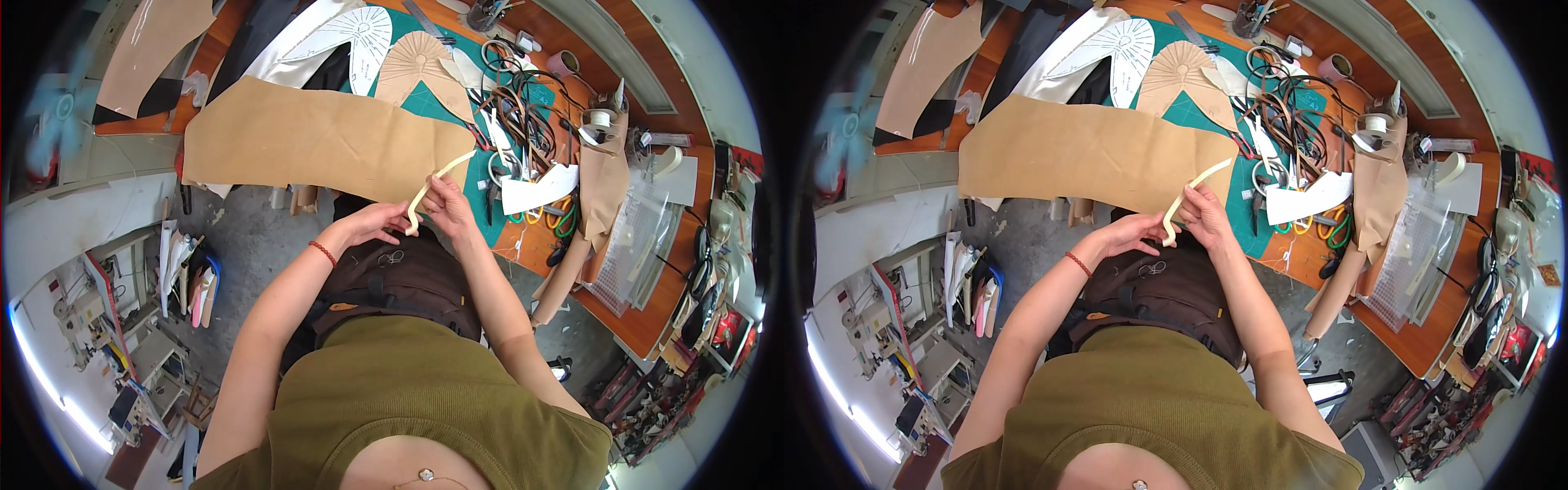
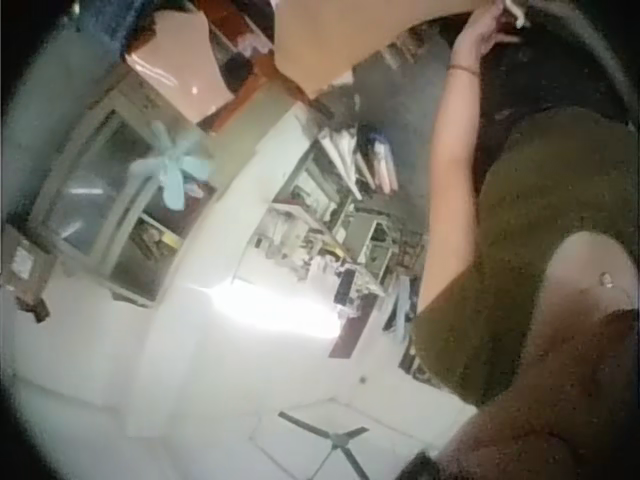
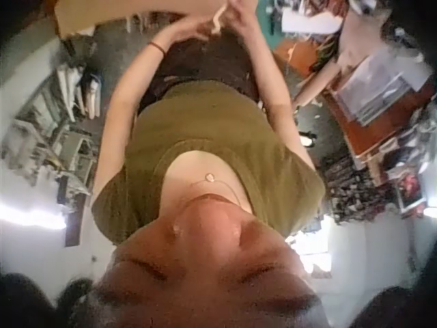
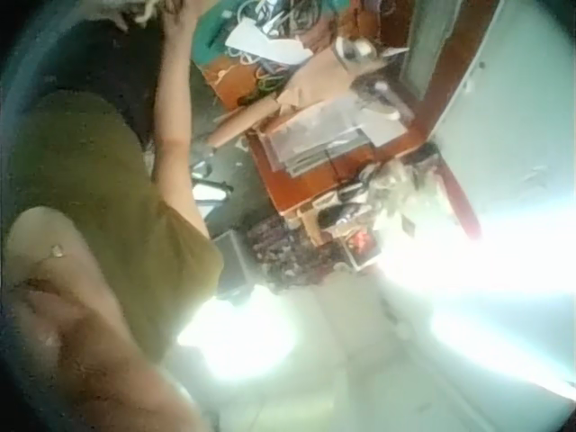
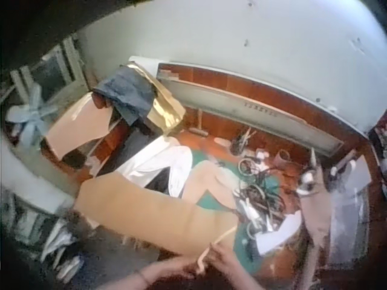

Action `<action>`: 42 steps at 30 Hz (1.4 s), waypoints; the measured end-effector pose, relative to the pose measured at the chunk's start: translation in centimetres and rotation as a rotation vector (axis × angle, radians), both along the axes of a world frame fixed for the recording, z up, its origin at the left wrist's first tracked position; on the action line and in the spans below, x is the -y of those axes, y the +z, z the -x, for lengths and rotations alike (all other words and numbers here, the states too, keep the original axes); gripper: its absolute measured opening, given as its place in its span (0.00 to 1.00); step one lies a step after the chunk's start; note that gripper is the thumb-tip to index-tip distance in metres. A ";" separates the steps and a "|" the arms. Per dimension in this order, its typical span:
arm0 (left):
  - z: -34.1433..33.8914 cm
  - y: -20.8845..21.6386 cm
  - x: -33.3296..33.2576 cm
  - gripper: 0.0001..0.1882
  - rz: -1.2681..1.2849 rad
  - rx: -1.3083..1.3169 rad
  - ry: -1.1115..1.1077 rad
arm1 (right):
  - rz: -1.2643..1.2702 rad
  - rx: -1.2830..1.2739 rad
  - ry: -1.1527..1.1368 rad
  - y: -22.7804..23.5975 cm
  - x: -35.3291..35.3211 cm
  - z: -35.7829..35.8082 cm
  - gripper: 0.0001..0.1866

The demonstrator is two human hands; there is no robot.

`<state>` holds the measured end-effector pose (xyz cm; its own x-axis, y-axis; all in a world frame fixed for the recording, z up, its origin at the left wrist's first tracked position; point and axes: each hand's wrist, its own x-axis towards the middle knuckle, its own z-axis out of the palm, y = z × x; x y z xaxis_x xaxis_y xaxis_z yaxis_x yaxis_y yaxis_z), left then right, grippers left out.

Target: The person aligns a curved paper template on a piece of brown fabric and traces its outline with a pen. They then use scissors to cut the fabric along the marked line, separating the shaped piece from the main roll.

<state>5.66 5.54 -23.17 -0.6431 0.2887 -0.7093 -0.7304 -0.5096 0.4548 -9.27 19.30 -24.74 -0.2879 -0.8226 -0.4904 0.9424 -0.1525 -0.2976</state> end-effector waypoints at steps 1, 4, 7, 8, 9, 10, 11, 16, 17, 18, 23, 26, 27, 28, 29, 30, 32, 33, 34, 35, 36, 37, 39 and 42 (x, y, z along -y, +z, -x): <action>0.1 0.1 -0.2 0.27 -0.007 0.018 -0.043 | 0.021 0.006 0.018 0.2 -0.5 0.3 0.03; 0.7 1.7 -0.2 0.20 -0.156 0.090 -0.083 | 0.164 0.037 0.084 0.2 -1.6 1.1 0.04; -0.8 -2.1 -0.3 0.11 -0.094 -0.052 0.156 | 0.173 -0.026 0.166 1.3 -2.7 2.4 0.05; -0.4 -0.9 0.0 0.05 -0.004 0.023 0.309 | 0.145 -0.061 0.187 1.5 -3.3 2.9 0.05; -0.6 -2.1 0.5 0.05 0.205 -0.008 0.341 | 0.050 -0.107 0.192 1.4 -3.9 3.5 0.05; -0.3 -2.5 1.4 0.05 0.419 -0.054 0.317 | -0.045 -0.153 0.197 1.1 -4.4 4.2 0.05; -0.2 -3.0 2.4 0.06 0.634 -0.099 0.291 | -0.140 -0.195 0.204 0.8 -4.7 4.4 0.05; 1.3 -4.9 5.9 0.05 1.129 -0.196 0.087 | -0.627 -0.739 0.298 -1.3 -4.4 4.2 0.07; 1.6 -4.5 6.0 0.05 1.169 -0.193 0.047 | -0.667 -0.801 0.319 -2.1 -4.5 4.1 0.08; 2.0 -4.3 5.8 0.05 1.224 -0.205 0.022 | -0.708 -0.862 0.339 -2.9 -4.7 4.0 0.09; 2.8 -4.7 5.4 0.06 1.399 -0.257 -0.010 | -0.875 -1.155 0.441 -5.3 -5.1 4.1 0.14; 2.8 -4.1 5.3 0.09 1.412 -0.265 -0.096 | -0.924 -1.276 0.513 -4.9 -4.5 4.8 0.15; 2.8 -3.5 5.0 0.11 1.526 -0.309 -0.101 | -0.935 -1.321 0.541 -4.9 -4.4 4.9 0.15; 2.6 -2.8 4.2 0.13 1.639 -0.352 -0.106 | -0.933 -1.326 0.555 -4.8 -4.3 5.1 0.15; 2.3 -2.0 3.4 0.15 1.755 -0.393 -0.110 | -0.926 -1.333 0.570 -4.4 -4.1 5.2 0.15; 2.0 -1.6 2.5 0.18 1.761 -0.478 -0.187 | -0.927 -1.338 0.580 -4.2 -4.0 5.3 0.15; 1.2 -0.8 0.4 0.23 1.764 -0.648 -0.338 | -0.943 -1.359 0.602 -4.4 -3.9 5.5 0.15; 0.8 -0.7 -0.5 0.31 1.723 -0.741 -0.488 | -0.947 -1.373 0.616 -4.4 -3.8 5.6 0.15; 0.5 -0.6 -1.6 0.35 1.719 -0.734 -0.558 | -0.948 -1.396 0.625 -4.3 -3.7 5.7 0.16; 0.4 -0.5 -2.5 0.39 1.713 -0.724 -0.627 | -0.949 -1.418 0.637 -4.0 -3.6 5.6 0.16; 0.2 -0.6 -2.9 0.41 1.715 -0.672 -0.657 | -0.950 -1.440 0.648 -3.7 -3.5 5.6 0.17; 0.0 -0.7 -3.2 0.43 1.715 -0.620 -0.685 | -1.004 -1.524 0.634 -3.4 -3.5 5.4 0.17; -0.1 -1.0 -3.5 0.45 1.700 -0.557 -0.712 | -1.104 -1.698 0.609 -1.8 -3.1 5.0 0.18; -0.1 -1.2 -3.4 0.46 1.682 -0.546 -0.730 | -1.102 -1.664 0.376 -0.4 -2.1 5.8 0.16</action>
